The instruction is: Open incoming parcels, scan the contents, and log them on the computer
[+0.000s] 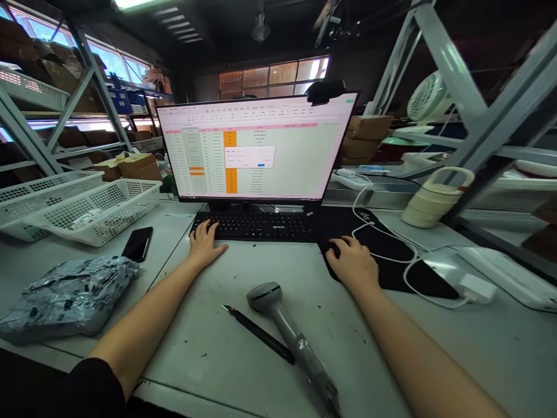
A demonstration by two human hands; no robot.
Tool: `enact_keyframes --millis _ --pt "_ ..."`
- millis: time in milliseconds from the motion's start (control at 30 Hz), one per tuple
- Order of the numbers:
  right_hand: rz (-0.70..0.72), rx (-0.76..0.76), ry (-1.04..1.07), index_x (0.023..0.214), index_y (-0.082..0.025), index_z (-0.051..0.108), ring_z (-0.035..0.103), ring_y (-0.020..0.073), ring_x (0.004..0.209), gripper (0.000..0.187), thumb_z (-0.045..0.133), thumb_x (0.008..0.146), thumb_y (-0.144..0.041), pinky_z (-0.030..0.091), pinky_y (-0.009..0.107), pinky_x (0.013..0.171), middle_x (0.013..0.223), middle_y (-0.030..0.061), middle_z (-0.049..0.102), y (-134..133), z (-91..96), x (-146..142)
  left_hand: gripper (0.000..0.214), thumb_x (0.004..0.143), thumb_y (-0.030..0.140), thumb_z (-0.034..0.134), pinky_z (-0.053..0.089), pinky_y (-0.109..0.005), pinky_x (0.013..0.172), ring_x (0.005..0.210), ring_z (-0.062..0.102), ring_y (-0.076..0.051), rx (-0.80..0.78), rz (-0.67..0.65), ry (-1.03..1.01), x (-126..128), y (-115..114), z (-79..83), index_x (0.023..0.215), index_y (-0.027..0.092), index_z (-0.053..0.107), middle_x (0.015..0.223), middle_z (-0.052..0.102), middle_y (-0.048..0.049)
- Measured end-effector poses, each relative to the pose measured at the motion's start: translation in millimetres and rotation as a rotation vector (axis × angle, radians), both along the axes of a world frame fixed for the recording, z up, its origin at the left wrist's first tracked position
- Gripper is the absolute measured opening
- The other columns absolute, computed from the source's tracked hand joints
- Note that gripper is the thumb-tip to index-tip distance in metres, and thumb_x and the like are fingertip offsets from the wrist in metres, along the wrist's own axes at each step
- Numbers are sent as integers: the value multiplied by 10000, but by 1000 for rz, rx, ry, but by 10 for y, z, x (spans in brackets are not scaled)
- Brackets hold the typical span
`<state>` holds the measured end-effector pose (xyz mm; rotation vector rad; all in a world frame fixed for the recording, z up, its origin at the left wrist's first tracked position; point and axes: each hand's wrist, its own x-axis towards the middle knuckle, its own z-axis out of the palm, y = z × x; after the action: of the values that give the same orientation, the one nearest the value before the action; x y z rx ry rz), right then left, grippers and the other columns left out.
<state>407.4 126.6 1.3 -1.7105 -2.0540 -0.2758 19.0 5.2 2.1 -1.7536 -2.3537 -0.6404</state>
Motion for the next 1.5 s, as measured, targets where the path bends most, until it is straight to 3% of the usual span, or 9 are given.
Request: enact_keyframes --millis 167,633,1500 --pt "-29 33 -8 1238 -213 709 623 320 1082 414 462 935 -350 523 435 865 1357 123 629 -82 40 -32 740 868 467 669 217 -611 1218 1530 245 -350 22 2 8 2 11 -33 1519 215 422 1649 301 -176" --pt "-90 -36 18 1269 -171 673 602 347 1148 404 430 971 -293 502 466 929 1443 137 576 -129 103 -39 737 899 510 622 265 -600 1200 1507 274 -350 27 5 76 -20 20 -68 1529 194 406 1635 312 -180" --pt "-121 -47 17 1279 -184 660 589 316 1163 378 443 985 -279 485 437 923 1450 121 570 -104 85 -42 737 897 518 631 293 -602 1179 1487 306 -358 78 -6 90 -70 56 -147 1521 184 423 1606 341 -189"
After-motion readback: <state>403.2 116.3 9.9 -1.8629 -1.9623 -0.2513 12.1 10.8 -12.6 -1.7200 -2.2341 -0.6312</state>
